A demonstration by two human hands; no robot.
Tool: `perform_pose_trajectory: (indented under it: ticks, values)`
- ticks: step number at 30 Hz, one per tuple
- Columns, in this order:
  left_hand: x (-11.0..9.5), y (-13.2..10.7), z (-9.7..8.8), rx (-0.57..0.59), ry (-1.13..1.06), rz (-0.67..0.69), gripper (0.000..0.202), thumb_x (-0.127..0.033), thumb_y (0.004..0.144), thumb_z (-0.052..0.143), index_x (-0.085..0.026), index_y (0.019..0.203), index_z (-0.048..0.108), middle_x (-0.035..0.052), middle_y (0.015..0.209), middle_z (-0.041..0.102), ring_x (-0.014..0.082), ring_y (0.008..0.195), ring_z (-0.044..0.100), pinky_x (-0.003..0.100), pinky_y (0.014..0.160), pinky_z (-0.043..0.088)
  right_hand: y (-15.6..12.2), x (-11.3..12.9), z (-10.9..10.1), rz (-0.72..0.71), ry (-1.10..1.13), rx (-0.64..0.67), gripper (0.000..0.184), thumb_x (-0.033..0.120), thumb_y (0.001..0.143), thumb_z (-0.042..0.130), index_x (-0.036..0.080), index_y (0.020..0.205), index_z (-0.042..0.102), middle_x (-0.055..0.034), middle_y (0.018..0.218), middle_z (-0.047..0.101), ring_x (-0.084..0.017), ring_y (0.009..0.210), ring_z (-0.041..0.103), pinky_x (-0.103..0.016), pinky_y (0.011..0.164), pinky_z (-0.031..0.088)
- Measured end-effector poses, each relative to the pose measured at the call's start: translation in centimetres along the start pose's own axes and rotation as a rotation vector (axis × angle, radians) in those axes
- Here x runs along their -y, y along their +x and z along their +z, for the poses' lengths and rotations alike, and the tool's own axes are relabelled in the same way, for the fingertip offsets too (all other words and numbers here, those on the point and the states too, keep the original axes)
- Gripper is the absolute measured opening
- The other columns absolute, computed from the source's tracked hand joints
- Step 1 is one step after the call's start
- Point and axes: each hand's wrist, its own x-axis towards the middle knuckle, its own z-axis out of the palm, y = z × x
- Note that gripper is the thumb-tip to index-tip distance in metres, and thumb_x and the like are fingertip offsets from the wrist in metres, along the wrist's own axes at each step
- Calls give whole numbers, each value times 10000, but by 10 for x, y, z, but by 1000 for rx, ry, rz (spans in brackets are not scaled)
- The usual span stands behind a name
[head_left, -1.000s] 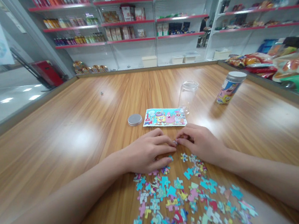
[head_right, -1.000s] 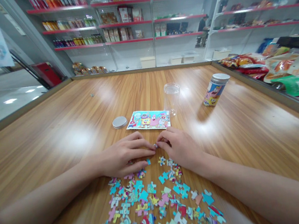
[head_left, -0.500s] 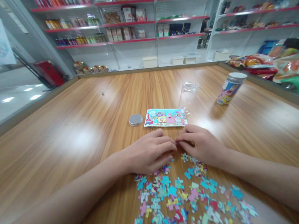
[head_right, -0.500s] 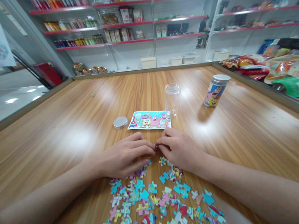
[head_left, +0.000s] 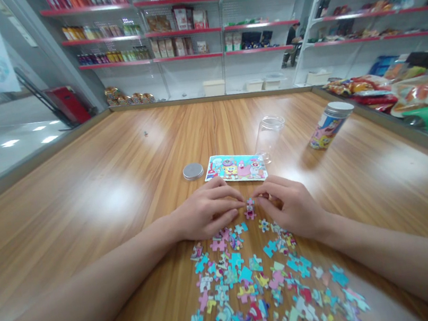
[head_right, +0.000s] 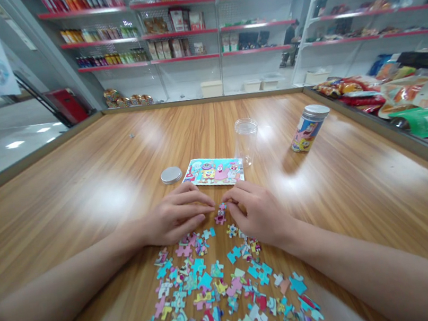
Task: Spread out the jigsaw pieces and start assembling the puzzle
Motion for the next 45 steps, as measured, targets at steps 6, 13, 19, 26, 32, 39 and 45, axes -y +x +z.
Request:
perform_pose_trajectory:
  ticks: [6,13,19,26,32,39,45]
  values:
    - [-2,2,2,93,-14,33,211,-177,947,571,-173,1101,715,96,1188,711,219,1027,573,425,969,489,-1,-1,2,-70,32,107,233,81,899,551,187,982,741,-50,836,632,-164,785,606,-291,701,491]
    - [-3,4,1,114,13,40,209,-182,949,566,-168,1103,708,98,1189,711,225,1021,578,431,959,483,-1,-3,4,-61,14,163,234,94,909,540,181,977,746,-62,864,648,-174,822,614,-309,744,509]
    - [-5,5,1,120,57,57,231,-199,951,572,-167,1140,699,110,1198,700,223,1003,584,427,941,481,-2,-3,4,-105,-5,145,220,101,918,532,171,973,733,-65,852,637,-175,822,602,-310,737,502]
    - [-7,6,2,115,81,63,266,-214,945,588,-166,1190,679,102,1184,701,212,985,598,415,930,488,-2,-2,3,-109,-8,101,208,92,901,535,185,915,720,-50,811,610,-166,780,583,-298,696,477]
    - [-8,6,0,129,88,39,229,-220,944,591,-171,1142,695,100,1167,699,209,989,582,396,926,495,-2,0,3,-87,5,85,210,95,903,534,180,982,709,-50,825,619,-158,758,588,-287,677,475]
    - [-11,6,1,138,118,39,248,-242,950,587,-177,1166,691,104,1196,693,226,1018,576,415,935,492,-2,1,3,-67,20,96,211,90,879,540,173,909,732,-53,804,633,-156,749,602,-280,673,487]
    - [-11,6,1,123,146,54,240,-235,956,579,-183,1159,695,100,1185,703,219,995,592,427,945,489,1,1,4,-60,-9,91,216,89,867,548,170,852,749,-50,780,638,-149,726,602,-269,661,478]
